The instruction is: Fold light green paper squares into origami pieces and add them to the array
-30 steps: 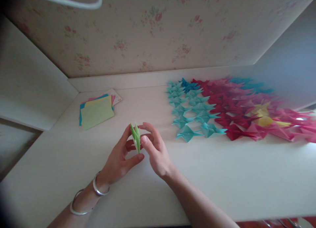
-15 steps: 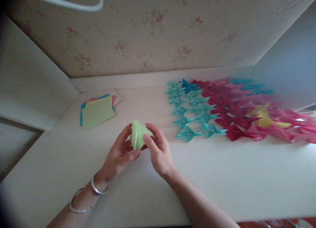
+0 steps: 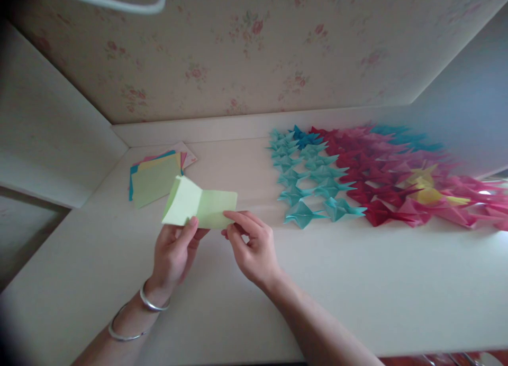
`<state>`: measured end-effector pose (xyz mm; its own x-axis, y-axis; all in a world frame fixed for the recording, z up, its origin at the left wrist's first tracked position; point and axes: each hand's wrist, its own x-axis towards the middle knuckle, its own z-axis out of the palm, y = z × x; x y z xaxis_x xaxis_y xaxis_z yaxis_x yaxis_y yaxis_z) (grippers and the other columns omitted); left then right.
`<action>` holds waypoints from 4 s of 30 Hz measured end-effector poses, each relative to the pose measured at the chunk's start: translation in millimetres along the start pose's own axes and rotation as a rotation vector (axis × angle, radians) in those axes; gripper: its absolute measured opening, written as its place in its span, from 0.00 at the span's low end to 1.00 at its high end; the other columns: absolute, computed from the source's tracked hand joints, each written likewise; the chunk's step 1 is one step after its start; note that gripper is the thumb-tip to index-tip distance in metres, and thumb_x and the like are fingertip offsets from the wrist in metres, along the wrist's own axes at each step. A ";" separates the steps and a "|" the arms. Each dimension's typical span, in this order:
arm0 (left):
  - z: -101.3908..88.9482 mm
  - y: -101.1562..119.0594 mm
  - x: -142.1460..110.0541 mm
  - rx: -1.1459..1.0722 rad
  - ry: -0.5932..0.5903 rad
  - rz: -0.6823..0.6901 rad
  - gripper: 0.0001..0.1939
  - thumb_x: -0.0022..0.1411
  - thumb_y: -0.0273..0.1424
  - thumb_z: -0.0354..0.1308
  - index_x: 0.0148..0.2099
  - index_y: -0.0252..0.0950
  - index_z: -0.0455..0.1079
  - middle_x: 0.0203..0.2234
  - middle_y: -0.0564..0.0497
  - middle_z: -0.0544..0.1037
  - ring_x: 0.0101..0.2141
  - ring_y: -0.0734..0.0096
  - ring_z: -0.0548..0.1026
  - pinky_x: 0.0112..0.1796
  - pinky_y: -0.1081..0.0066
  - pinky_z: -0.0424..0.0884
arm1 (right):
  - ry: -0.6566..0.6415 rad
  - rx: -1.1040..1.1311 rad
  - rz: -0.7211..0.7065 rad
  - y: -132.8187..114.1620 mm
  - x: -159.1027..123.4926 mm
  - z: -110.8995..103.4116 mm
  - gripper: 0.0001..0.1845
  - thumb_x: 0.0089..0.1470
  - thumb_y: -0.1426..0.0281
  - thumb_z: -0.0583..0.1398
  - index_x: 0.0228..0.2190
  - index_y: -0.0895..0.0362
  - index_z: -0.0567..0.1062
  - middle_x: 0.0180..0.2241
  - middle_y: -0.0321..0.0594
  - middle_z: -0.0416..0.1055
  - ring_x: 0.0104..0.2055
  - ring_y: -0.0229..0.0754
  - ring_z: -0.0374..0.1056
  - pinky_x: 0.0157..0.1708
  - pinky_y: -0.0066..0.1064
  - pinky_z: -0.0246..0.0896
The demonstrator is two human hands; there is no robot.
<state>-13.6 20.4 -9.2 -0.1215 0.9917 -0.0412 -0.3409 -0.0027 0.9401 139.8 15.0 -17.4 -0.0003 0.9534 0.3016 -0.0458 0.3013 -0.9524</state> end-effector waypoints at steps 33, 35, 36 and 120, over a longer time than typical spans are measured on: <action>3.9 11.7 -2.1 0.300 -0.188 -0.309 0.17 0.63 0.41 0.61 0.33 0.31 0.78 0.22 0.47 0.82 0.24 0.67 0.79 0.29 0.72 0.77 | 0.077 -0.251 0.039 0.1 14.8 -8.3 0.11 0.59 0.65 0.61 0.27 0.56 0.76 0.45 0.48 0.70 0.38 0.42 0.70 0.23 0.26 0.63; 5.0 12.5 -2.6 0.300 -0.180 -0.306 0.18 0.63 0.42 0.60 0.32 0.31 0.78 0.22 0.47 0.82 0.24 0.67 0.79 0.29 0.71 0.77 | 0.103 -0.225 0.075 2.7 16.4 -8.0 0.11 0.59 0.64 0.62 0.27 0.56 0.77 0.44 0.47 0.70 0.36 0.41 0.70 0.25 0.28 0.64; 5.3 12.8 -2.8 0.305 -0.173 -0.301 0.18 0.63 0.42 0.60 0.31 0.32 0.77 0.22 0.47 0.82 0.23 0.67 0.79 0.29 0.71 0.77 | 0.109 -0.209 0.098 4.3 17.0 -7.9 0.11 0.58 0.64 0.62 0.27 0.56 0.77 0.44 0.46 0.71 0.34 0.40 0.70 0.26 0.28 0.65; -6.9 -1.1 7.4 0.248 0.002 -0.147 0.19 0.54 0.35 0.70 0.47 0.34 0.79 0.31 0.50 0.84 0.31 0.69 0.81 0.37 0.72 0.79 | 0.230 -0.098 0.223 17.0 11.9 -4.3 0.13 0.55 0.58 0.64 0.32 0.56 0.74 0.25 0.40 0.77 0.28 0.41 0.73 0.24 0.26 0.64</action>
<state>-20.5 26.9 -12.9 -0.0894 0.9789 -0.1836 -0.1161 0.1728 0.9781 143.3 31.5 -30.1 0.2267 0.9708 0.0783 0.0261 0.0744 -0.9969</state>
